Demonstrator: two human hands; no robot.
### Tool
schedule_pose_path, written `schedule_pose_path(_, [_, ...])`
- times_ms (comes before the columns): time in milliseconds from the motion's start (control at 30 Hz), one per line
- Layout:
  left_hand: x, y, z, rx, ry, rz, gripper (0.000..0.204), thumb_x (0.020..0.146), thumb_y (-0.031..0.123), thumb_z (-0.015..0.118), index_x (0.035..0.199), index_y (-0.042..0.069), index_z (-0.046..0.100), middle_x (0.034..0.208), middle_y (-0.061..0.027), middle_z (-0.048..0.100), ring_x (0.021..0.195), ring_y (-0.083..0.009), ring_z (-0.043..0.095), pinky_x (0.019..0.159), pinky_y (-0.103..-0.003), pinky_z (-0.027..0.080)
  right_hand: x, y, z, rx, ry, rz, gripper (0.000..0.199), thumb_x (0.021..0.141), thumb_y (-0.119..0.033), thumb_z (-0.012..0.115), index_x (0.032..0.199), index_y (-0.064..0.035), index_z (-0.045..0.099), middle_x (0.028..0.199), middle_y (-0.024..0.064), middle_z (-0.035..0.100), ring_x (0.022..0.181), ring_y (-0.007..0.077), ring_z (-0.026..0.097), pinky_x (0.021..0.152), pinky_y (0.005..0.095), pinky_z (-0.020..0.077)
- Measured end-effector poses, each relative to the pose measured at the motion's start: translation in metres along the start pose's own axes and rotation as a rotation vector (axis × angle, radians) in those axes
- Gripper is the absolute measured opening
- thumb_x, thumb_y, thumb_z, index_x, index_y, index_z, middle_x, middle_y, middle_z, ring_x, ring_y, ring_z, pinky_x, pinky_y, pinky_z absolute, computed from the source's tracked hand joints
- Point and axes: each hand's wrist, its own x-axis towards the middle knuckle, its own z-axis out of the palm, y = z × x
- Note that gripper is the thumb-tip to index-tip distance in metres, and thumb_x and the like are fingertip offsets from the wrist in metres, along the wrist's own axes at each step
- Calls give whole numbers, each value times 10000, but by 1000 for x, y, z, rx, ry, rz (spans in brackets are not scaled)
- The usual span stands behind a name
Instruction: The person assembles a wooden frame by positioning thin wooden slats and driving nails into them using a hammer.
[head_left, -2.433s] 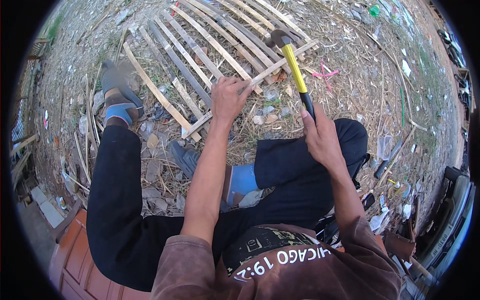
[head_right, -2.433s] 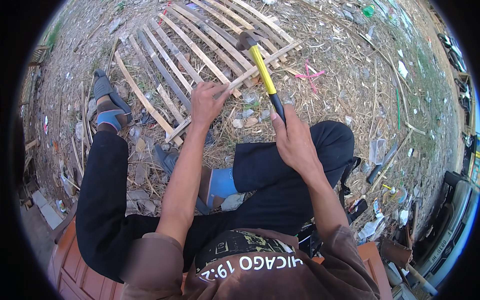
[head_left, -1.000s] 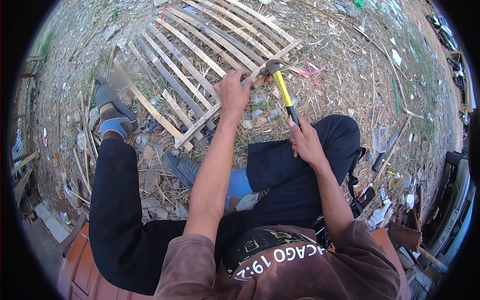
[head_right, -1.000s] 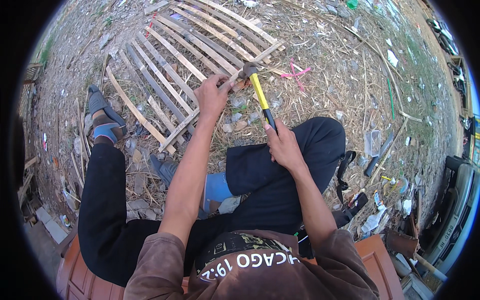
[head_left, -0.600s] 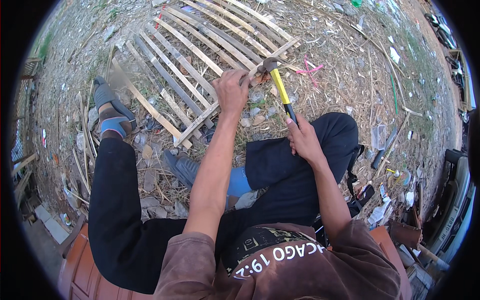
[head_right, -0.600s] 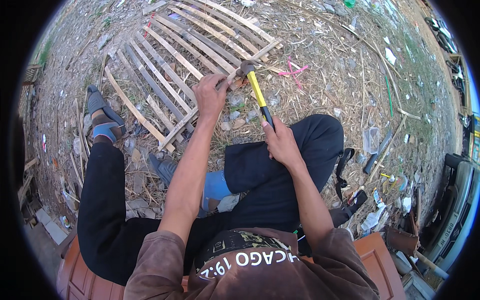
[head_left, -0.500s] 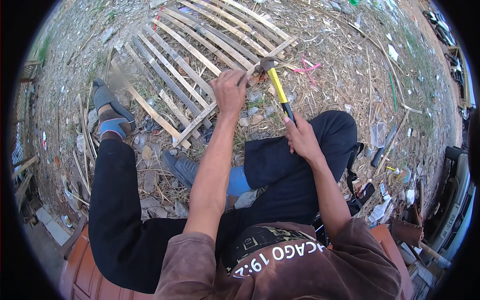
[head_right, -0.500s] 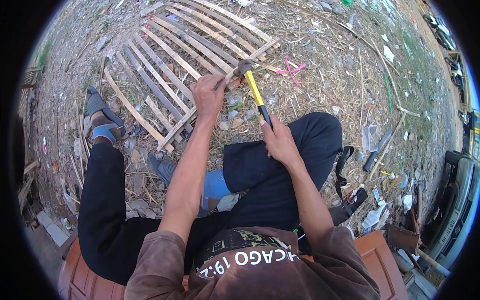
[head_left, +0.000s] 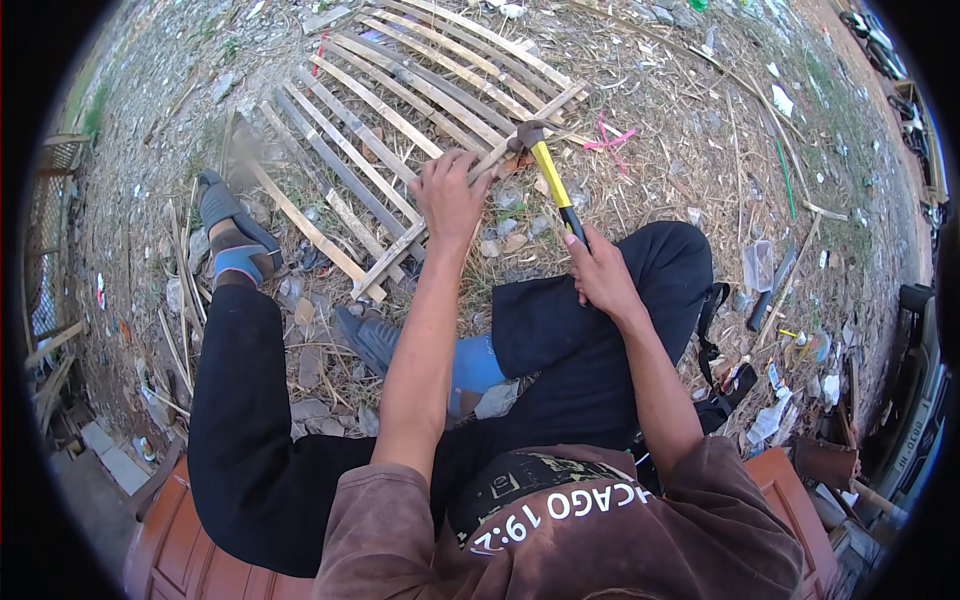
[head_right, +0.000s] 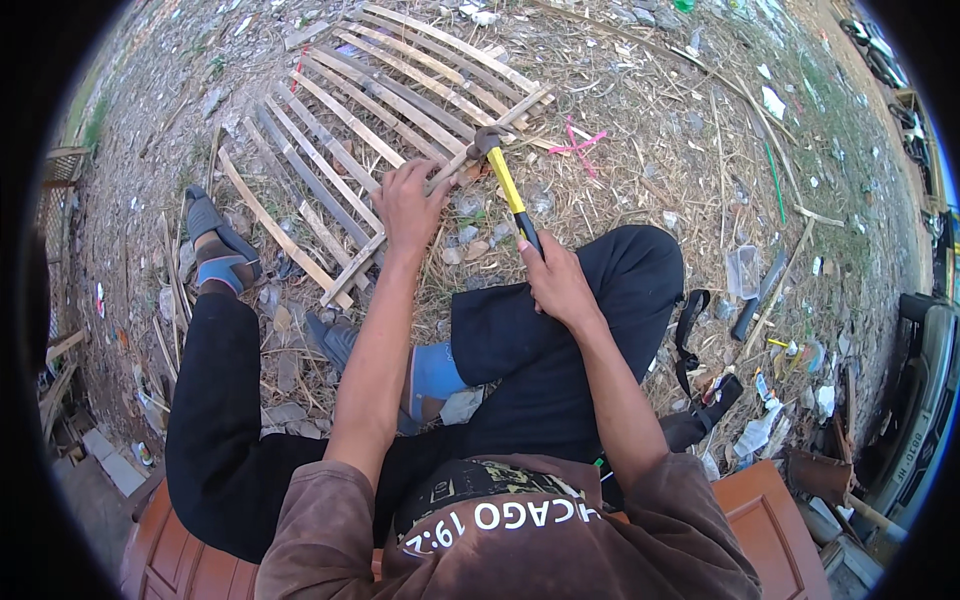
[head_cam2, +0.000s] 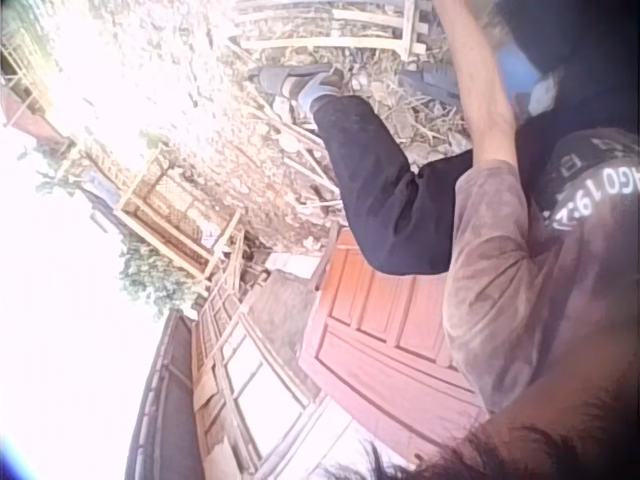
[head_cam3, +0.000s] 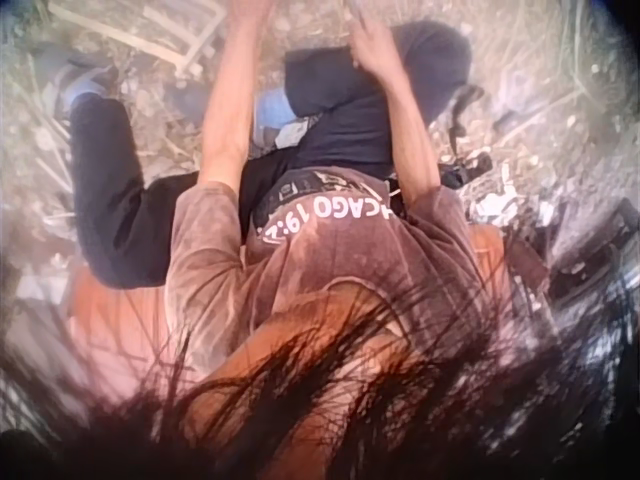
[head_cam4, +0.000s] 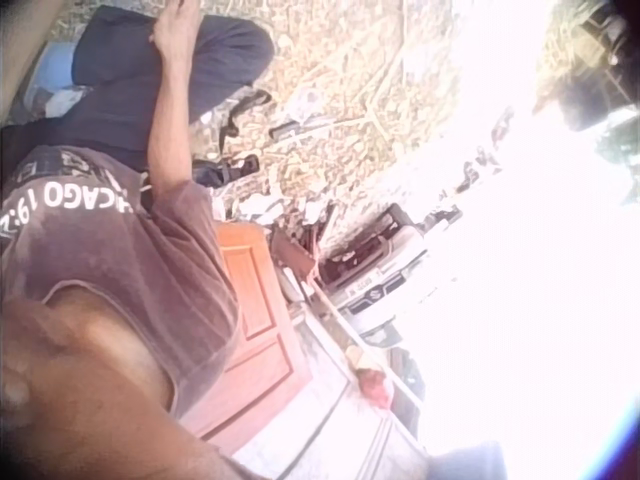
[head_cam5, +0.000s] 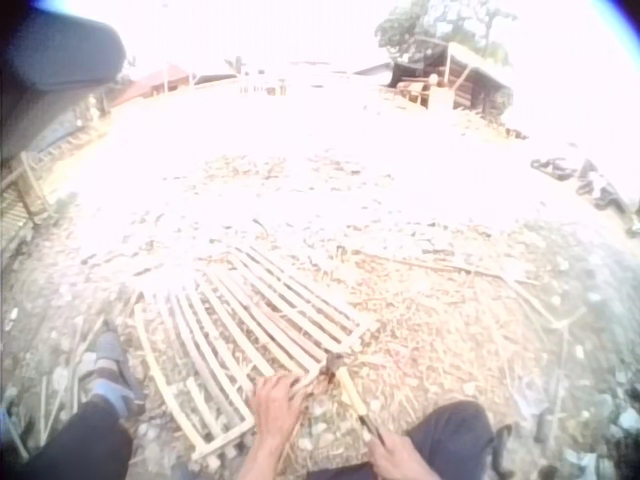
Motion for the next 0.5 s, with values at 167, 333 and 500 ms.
schedule_pose_path(167, [-20, -40, -18, 74, 83, -86, 250, 901, 352, 694, 1069, 177, 752, 1166, 22, 680, 1131, -247, 555, 972, -473, 330, -5, -14, -7, -268, 55, -162, 302, 1041, -297, 507, 968, -3, 498, 612, 181, 554, 534, 363, 589, 528, 465, 437])
schedule_pose_path(333, [-26, -34, -26, 124, 6, -83, 230, 910, 376, 684, 950, 174, 785, 1173, 43, 684, 1196, -291, 498, 1005, -497, 302, -20, -40, -4, -442, 88, -329, 242, 1029, -253, 529, 1014, -16, 485, 606, 223, 556, 609, 472, 567, 559, 519, 405])
schedule_pose_path(500, [-24, -31, -19, 160, 11, -78, 247, 901, 392, 694, 899, 167, 795, 1164, 43, 692, 1203, -294, 485, 1011, -504, 296, -9, -27, -1, -560, 76, -404, 210, 1030, -223, 520, 1015, -19, 477, 579, 245, 535, 578, 485, 565, 540, 551, 403])
